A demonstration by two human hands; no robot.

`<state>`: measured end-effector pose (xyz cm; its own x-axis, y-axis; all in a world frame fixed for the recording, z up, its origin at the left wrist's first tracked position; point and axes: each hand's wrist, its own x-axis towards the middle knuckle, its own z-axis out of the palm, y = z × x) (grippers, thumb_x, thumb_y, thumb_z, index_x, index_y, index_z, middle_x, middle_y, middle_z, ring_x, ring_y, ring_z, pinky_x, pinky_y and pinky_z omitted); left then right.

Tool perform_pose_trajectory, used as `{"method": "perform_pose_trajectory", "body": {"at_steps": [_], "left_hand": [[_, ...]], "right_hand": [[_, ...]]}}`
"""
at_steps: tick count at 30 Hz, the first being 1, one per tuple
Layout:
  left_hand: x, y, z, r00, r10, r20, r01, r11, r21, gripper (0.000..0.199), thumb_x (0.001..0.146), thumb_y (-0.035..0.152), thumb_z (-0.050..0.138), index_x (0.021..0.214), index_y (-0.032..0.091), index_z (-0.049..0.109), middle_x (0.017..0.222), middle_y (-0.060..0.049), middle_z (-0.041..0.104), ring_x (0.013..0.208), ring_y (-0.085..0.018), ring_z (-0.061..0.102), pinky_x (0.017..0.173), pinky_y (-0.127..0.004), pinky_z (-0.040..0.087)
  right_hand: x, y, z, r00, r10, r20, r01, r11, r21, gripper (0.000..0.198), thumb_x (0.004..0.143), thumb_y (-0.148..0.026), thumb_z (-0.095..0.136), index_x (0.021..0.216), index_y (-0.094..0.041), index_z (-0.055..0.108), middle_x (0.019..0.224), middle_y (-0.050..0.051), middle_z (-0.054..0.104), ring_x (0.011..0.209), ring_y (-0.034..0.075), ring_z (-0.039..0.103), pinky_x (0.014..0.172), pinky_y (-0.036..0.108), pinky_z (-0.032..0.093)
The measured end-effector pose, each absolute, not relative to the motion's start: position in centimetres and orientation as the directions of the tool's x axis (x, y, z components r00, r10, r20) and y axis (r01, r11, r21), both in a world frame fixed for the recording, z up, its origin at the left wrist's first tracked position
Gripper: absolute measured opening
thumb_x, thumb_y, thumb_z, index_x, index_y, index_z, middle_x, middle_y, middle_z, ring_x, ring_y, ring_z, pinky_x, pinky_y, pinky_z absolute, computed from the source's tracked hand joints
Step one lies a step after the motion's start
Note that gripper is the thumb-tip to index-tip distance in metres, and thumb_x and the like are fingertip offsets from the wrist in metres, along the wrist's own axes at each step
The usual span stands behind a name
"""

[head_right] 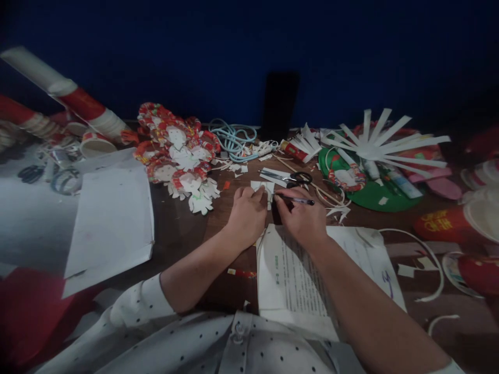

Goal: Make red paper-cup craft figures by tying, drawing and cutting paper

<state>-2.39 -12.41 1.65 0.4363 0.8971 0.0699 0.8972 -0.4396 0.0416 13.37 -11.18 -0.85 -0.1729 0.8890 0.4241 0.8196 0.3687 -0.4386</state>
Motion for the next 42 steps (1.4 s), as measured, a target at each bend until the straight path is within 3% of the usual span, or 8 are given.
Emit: {"method": "perform_pose_trajectory", "body": {"at_steps": [21, 42], "left_hand": [[-2.39, -12.41, 1.60, 0.438, 0.895, 0.080, 0.896, -0.442, 0.036, 0.032, 0.086, 0.018, 0.044, 0.112, 0.010, 0.061, 0.125, -0.016, 0.056, 0.101, -0.027, 0.050, 0.090, -0.044, 0.036], [-2.35, -12.32, 1.12, 0.434, 0.894, 0.113, 0.895, -0.442, 0.057, 0.031, 0.087, 0.017, 0.043, 0.108, 0.009, 0.063, 0.124, -0.015, 0.057, 0.101, -0.028, 0.050, 0.091, -0.045, 0.035]], "right_hand": [[12.81, -11.09, -0.91, -0.113, 0.890, 0.441, 0.816, 0.337, -0.470, 0.025, 0.088, -0.036, 0.053, 0.099, -0.021, 0.070, 0.096, 0.006, 0.069, 0.089, 0.020, 0.064, 0.081, 0.034, 0.050], [12.91, -11.54, -0.35, -0.200, 0.881, 0.430, 0.865, 0.365, -0.345, 0.026, 0.089, -0.039, 0.051, 0.095, -0.023, 0.070, 0.095, 0.005, 0.069, 0.086, 0.021, 0.065, 0.071, 0.033, 0.050]]}}
